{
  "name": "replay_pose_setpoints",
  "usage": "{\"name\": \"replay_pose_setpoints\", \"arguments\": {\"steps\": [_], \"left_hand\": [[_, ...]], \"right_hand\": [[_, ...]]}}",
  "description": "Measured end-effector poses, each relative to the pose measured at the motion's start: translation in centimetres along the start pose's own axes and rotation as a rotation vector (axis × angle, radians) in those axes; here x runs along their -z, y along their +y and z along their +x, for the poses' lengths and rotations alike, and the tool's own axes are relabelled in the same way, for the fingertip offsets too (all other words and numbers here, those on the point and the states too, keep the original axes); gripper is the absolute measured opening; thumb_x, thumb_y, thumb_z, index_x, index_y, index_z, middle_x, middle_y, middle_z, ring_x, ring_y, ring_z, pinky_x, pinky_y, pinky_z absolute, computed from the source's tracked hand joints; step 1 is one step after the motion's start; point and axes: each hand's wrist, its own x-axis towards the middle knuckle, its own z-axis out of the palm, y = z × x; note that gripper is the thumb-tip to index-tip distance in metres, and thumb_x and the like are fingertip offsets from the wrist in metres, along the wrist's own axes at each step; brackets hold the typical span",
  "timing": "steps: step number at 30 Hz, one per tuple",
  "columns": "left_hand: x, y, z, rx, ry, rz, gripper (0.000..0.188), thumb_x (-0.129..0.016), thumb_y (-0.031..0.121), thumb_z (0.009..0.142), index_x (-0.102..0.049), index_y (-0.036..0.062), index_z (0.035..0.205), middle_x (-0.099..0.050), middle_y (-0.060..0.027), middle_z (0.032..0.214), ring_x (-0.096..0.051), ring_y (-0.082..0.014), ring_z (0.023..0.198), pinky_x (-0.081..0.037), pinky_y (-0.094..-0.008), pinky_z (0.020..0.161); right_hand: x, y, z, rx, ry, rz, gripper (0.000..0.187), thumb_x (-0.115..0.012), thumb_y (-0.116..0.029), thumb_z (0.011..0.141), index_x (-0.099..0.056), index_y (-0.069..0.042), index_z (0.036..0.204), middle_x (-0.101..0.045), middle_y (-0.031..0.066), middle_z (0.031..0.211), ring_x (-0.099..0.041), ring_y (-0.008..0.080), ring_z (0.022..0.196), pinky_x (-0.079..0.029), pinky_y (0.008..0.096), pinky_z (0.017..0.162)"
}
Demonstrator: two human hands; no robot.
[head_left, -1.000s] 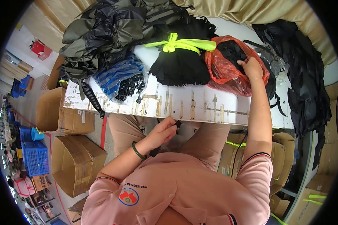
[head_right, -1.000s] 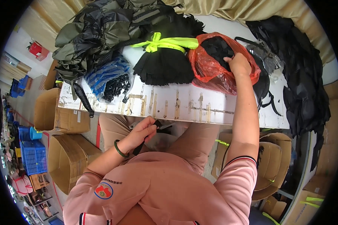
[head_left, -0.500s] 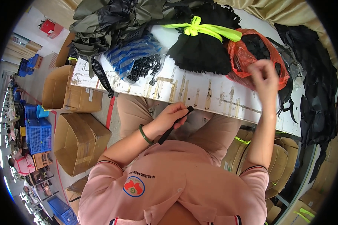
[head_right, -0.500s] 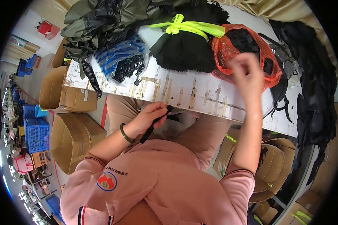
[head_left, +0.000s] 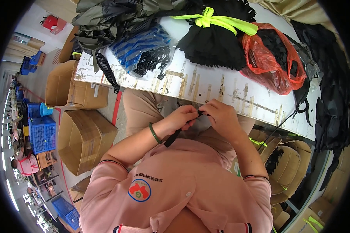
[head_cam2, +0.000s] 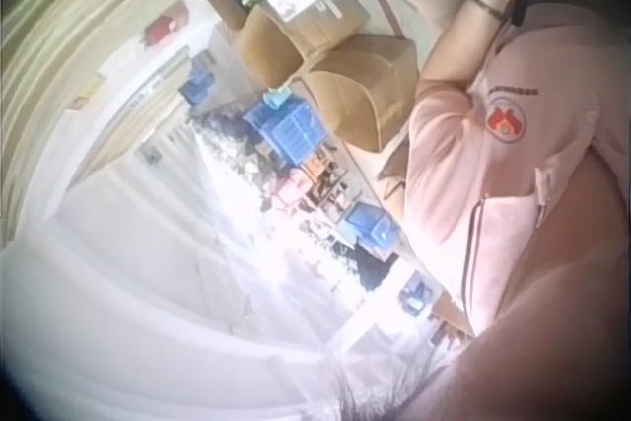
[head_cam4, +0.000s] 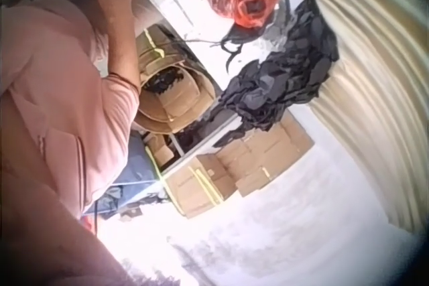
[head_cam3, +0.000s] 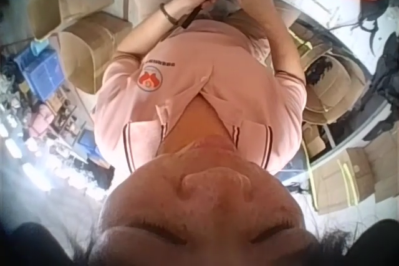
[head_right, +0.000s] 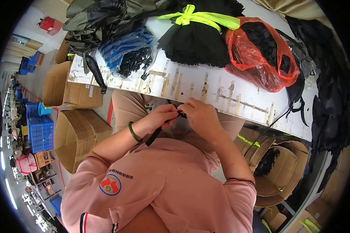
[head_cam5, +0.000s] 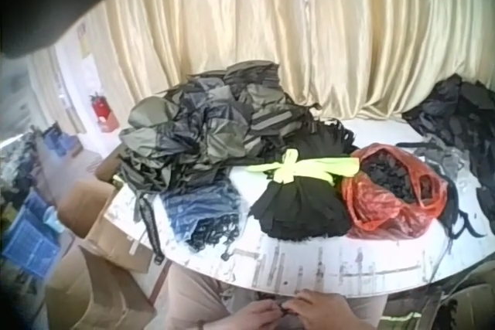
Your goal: Assembling and inspecting black webbing straps with plastic buckles at a factory workbench.
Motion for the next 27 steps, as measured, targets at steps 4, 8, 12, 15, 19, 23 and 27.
{"name": "replay_pose_setpoints", "arguments": {"steps": [4, 8, 12, 15, 19, 23, 27], "left_hand": [[0.4, -1.0, 0.5, 0.028, -0.024, -0.027, 0.009, -0.05, 0.015, 0.092, -0.048, 0.0067, 0.094, -0.047, -0.0007, 0.065, -0.034, -0.0065, 0.048, -0.025, -0.0218, 0.04], [0.3, -0.9, 0.3, 0.049, -0.034, -0.031, 0.01, -0.048, 0.014, 0.091, -0.047, 0.007, 0.098, -0.047, -0.0007, 0.066, -0.035, -0.0071, 0.05, -0.026, -0.0221, 0.042], [-0.4, -1.0, 0.3, 0.056, 0.034, 0.048, 0.01, -0.048, 0.014, 0.092, -0.051, 0.0073, 0.098, -0.045, 0.002, 0.068, -0.035, -0.0053, 0.055, -0.027, -0.02, 0.045], [-0.7, -2.3, 1.0, -0.189, 0.041, 0.345, 0.011, -0.047, 0.015, 0.093, -0.051, 0.0068, 0.1, -0.046, 0.0021, 0.069, -0.037, -0.005, 0.056, -0.029, -0.0202, 0.046], [-0.2, -1.8, 0.4, -0.245, 0.114, 0.292, 0.01, -0.046, 0.014, 0.094, -0.052, 0.01, 0.102, -0.049, 0.0016, 0.071, -0.038, -0.0042, 0.056, -0.031, -0.0193, 0.048], [0.1, -0.5, -0.1, -0.177, 0.09, 0.155, 0.007, -0.047, 0.009, 0.094, -0.052, 0.0081, 0.098, -0.056, -0.0001, 0.074, -0.039, -0.0026, 0.051, -0.029, -0.0176, 0.044], [-0.5, 1.5, 0.1, -0.301, 0.113, 0.057, 0.004, -0.05, 0.006, 0.093, -0.053, 0.0064, 0.096, -0.063, -0.0028, 0.078, -0.039, -0.0017, 0.047, -0.029, -0.0161, 0.041]], "right_hand": [[-1.0, 0.6, -0.3, 0.017, -0.014, -0.001, 0.021, -0.058, 0.002, 0.072, -0.064, -0.01, 0.089, -0.058, 0.0044, 0.08, -0.063, 0.023, 0.071, -0.05, 0.0336, 0.057], [-1.9, 1.3, -0.7, 0.021, -0.021, 0.065, 0.019, -0.058, -0.001, 0.073, -0.064, -0.01, 0.088, -0.058, 0.0055, 0.078, -0.061, 0.0259, 0.069, -0.049, 0.0362, 0.056], [-1.8, 1.3, -0.8, 0.016, -0.05, 0.092, 0.027, -0.058, 0.008, 0.07, -0.064, -0.006, 0.092, -0.061, 0.0071, 0.083, -0.065, 0.0237, 0.073, -0.052, 0.0329, 0.062], [-1.8, 1.7, -1.2, -0.043, -0.055, 0.073, 0.025, -0.058, 0.006, 0.071, -0.065, -0.006, 0.092, -0.06, 0.0079, 0.081, -0.064, 0.0258, 0.073, -0.051, 0.0348, 0.062], [-3.5, 2.1, -0.7, 0.053, 0.007, 0.139, 0.022, -0.053, -0.007, 0.076, -0.067, -0.011, 0.092, -0.059, 0.0076, 0.079, -0.061, 0.0276, 0.076, -0.05, 0.0374, 0.062], [-4.3, 2.1, -0.5, 0.014, 0.093, 0.268, 0.018, -0.058, -0.004, 0.077, -0.064, -0.006, 0.094, -0.059, 0.01, 0.082, -0.06, 0.028, 0.072, -0.049, 0.0377, 0.061], [-3.1, -0.2, -0.3, -0.24, 0.316, 0.354, 0.019, -0.053, -0.006, 0.087, -0.055, -0.006, 0.106, -0.058, 0.0104, 0.081, -0.059, 0.0224, 0.069, -0.048, 0.0318, 0.061]]}}
